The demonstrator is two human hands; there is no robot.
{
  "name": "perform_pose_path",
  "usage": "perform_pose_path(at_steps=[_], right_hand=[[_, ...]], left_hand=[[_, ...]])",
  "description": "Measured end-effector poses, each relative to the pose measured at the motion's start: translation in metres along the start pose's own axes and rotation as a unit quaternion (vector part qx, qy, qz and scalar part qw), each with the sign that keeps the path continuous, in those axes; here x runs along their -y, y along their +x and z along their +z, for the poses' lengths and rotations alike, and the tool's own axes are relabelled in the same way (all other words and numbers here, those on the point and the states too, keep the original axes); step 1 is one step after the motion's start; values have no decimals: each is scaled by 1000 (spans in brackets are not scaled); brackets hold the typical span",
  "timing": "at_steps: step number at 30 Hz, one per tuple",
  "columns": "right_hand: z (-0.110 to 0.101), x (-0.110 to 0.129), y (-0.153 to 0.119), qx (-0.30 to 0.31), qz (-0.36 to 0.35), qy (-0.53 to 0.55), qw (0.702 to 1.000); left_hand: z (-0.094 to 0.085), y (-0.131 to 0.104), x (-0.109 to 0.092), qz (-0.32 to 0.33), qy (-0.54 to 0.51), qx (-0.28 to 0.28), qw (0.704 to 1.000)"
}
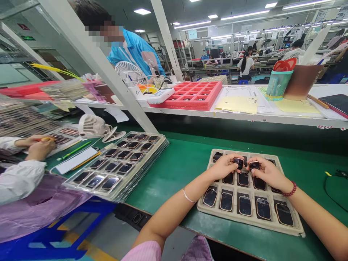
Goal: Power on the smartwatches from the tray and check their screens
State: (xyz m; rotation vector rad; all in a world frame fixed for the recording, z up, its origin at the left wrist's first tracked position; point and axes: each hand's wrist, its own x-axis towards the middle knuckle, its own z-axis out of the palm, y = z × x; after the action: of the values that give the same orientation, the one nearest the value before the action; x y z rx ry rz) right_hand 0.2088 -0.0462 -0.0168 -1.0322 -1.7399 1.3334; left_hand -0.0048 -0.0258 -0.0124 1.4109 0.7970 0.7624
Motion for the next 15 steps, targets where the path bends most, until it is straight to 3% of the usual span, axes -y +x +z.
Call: perform_pose_path(at_steps=[9, 15], right_hand=[[-1, -1, 0, -4, 1, 2, 1000], [-3, -6, 0, 10, 5, 1, 1000]], left_hand=[[1, -1, -1, 15, -25, 6, 1000], [1, -1, -3, -4, 11, -3, 1000]])
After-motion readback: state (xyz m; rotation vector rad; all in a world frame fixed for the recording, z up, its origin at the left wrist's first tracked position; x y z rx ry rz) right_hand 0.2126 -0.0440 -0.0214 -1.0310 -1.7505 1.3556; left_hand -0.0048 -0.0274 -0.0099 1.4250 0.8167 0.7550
